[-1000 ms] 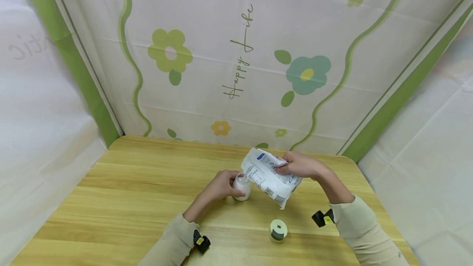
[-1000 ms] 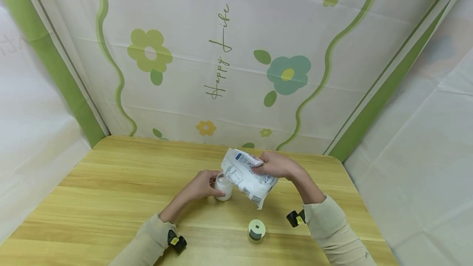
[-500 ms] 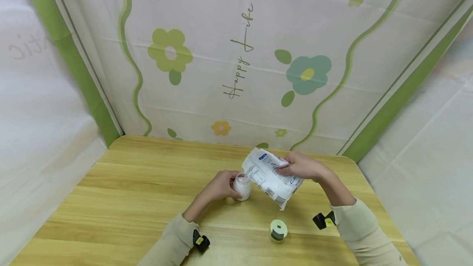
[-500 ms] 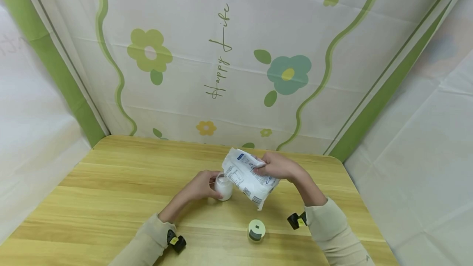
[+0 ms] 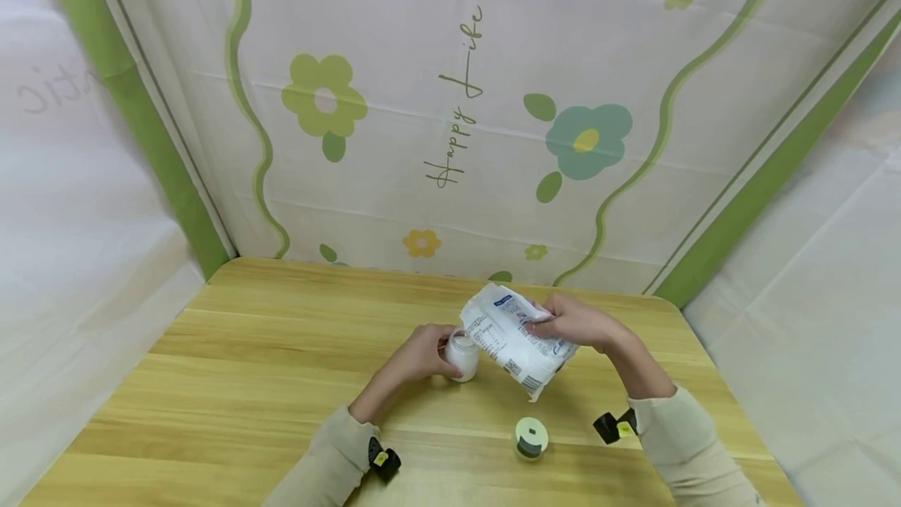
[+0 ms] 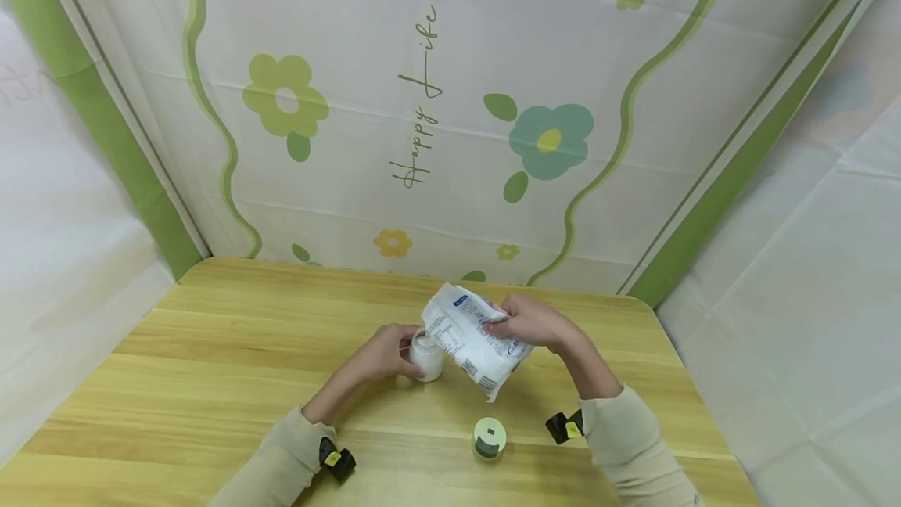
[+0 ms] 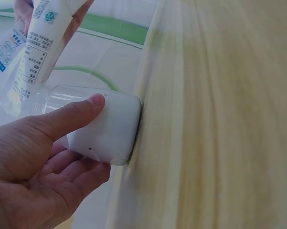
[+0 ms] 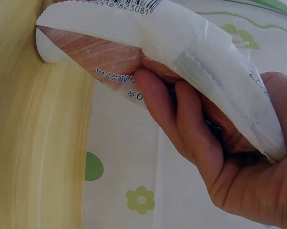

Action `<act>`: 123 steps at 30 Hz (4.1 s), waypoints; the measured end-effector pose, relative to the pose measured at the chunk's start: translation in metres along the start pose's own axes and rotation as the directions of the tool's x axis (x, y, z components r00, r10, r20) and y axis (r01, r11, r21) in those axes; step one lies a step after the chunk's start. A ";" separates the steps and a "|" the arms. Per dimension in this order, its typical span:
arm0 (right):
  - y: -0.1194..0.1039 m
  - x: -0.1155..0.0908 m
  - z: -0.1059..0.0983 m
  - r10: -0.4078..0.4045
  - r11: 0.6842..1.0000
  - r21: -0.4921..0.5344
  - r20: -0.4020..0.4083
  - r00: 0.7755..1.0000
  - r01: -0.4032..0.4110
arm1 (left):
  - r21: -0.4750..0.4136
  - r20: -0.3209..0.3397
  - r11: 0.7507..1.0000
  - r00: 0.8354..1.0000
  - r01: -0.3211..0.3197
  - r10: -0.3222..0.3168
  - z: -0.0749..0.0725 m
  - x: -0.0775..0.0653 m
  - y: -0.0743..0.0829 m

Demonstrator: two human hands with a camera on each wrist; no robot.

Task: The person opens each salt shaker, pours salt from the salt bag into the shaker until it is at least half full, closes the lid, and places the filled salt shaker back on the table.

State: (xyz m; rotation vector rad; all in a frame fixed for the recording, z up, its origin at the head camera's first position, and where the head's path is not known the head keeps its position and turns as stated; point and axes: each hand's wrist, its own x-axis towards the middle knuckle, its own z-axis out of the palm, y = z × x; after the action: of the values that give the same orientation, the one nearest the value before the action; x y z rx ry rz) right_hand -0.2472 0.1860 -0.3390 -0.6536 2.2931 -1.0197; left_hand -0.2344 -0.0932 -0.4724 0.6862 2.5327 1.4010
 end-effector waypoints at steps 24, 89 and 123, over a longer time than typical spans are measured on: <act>0.061 0.002 0.021 -0.052 0.961 0.268 -0.089 0.995 0.075 | -0.018 -0.002 1.000 1.000 -0.011 0.011 0.001 0.001 -0.003; 0.145 -0.015 0.039 -0.082 0.870 0.418 -0.400 0.913 0.261 | 0.007 -0.006 1.000 1.000 -0.024 0.024 0.002 -0.001 -0.003; 0.164 -0.031 0.023 -0.181 0.955 0.158 -0.359 0.916 0.251 | -0.033 0.008 0.999 1.000 -0.002 0.003 0.003 0.000 -0.001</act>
State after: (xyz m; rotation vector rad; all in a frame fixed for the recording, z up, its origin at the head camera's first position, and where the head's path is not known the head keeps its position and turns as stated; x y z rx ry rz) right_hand -0.2437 0.2905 -0.4710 -0.7040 2.3968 -1.5567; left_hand -0.2343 -0.0917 -0.4749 0.6883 2.4970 1.4347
